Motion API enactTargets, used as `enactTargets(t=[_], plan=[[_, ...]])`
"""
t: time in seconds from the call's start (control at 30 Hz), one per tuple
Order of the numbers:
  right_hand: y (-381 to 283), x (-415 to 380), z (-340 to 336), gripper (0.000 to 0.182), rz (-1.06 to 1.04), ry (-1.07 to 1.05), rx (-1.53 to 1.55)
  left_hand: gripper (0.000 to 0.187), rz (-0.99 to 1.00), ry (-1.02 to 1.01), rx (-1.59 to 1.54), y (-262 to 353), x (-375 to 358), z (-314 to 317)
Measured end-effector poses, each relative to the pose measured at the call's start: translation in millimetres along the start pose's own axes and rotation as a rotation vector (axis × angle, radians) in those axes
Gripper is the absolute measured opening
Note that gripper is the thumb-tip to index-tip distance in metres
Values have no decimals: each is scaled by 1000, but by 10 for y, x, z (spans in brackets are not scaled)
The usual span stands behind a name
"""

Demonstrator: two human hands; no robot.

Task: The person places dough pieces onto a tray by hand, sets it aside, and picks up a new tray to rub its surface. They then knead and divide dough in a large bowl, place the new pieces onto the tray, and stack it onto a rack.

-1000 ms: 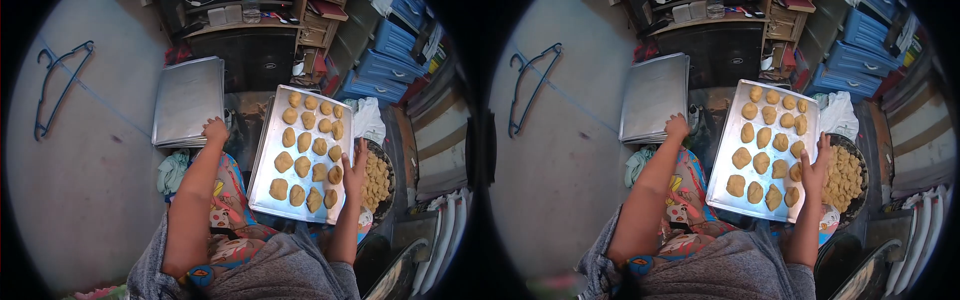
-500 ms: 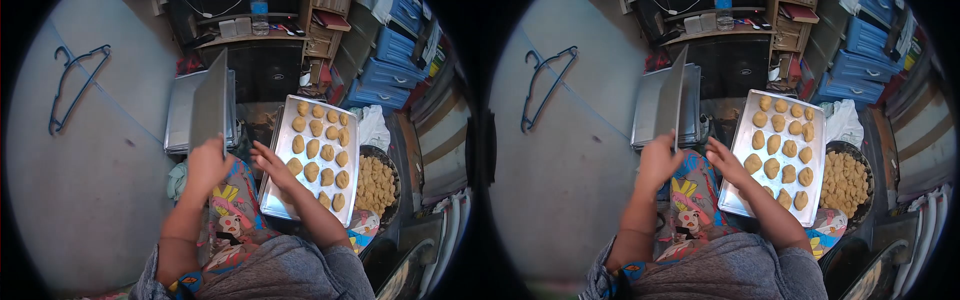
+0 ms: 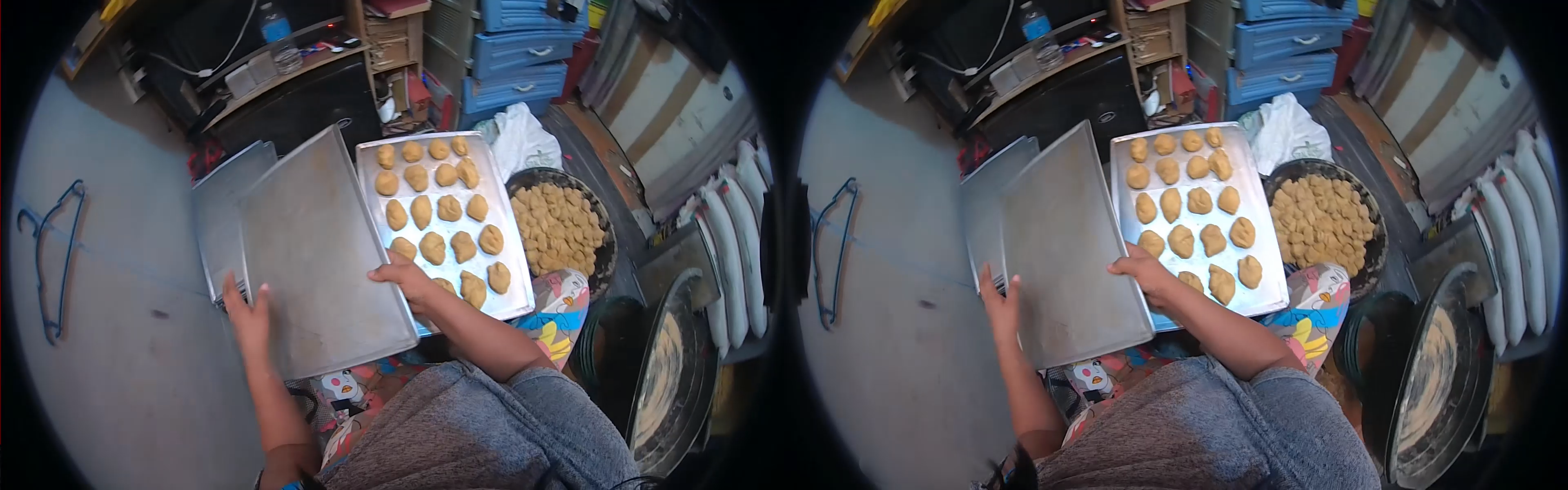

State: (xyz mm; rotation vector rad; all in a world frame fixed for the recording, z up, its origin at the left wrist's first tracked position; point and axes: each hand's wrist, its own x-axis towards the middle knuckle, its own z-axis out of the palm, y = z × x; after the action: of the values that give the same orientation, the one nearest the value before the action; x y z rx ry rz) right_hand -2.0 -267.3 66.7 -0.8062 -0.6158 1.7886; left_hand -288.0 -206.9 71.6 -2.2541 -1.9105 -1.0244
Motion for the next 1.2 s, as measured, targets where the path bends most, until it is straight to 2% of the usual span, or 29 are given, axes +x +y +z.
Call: enactTargets(t=[0.07,0.1,0.13,0.2,0.23,0.27,0.3,0.4,0.47,0.5,0.53,0.57,0.6,0.67,0.83,0.9,1.0,1.07,1.2], plan=[[-162,-258,-102,55,-43,20,40,57,-541,-280,-650,-175,46,131],[-228,-364,-173,58,-109,44,-35,51,-587,-341,-935,-65,32,124],[-287,-477,-266,62,-171,69,-112,51,-574,-352,-941,-49,42,206],[-588,-772,-387,68,-137,189,-263,43,-577,-490,-1299,-84,17,381],[-594,-787,-575,63,-243,204,-303,37,-543,-400,-1246,259,40,312],[-749,-901,-663,55,-248,268,-503,37,-552,-404,-1243,468,92,306],[-796,-957,-737,47,-320,313,-419,35,-491,-405,-1158,618,131,297],[-985,-1133,-1052,48,-420,364,-565,31,-353,-378,-1083,1058,219,395],[-986,-1174,-1176,49,-584,398,-495,32,-331,-415,-1117,1050,214,705],[-935,-1178,-1339,49,-584,399,-494,32,-304,-393,-1129,1036,159,906],[-825,-1152,-1584,50,-596,575,-808,32,-299,-450,-1150,1116,111,981],[-709,-1135,-1792,50,-588,747,-1123,34,-278,-406,-1084,1016,1,1294],[-596,-1133,-1945,50,-574,743,-1122,37,-212,-403,-809,1005,-124,1449],[-421,-1106,-2112,50,-283,944,-1183,38,-104,-281,-792,1019,-395,1653],[-471,-1091,-2040,51,-222,973,-1319,39,-169,-342,-850,1032,-301,1662],[-388,-1043,-2134,51,-359,968,-1303,39,-181,-345,-857,1022,-253,1664],[-378,-1072,-2105,50,-338,963,-1269,38,-201,-350,-838,1016,-238,1694],[-347,-1077,-2171,50,-290,943,-1260,37,-118,-351,-779,1005,-251,1712],[-285,-1060,-2236,51,-415,949,-1220,38,-146,-375,-787,1012,-239,1699]])
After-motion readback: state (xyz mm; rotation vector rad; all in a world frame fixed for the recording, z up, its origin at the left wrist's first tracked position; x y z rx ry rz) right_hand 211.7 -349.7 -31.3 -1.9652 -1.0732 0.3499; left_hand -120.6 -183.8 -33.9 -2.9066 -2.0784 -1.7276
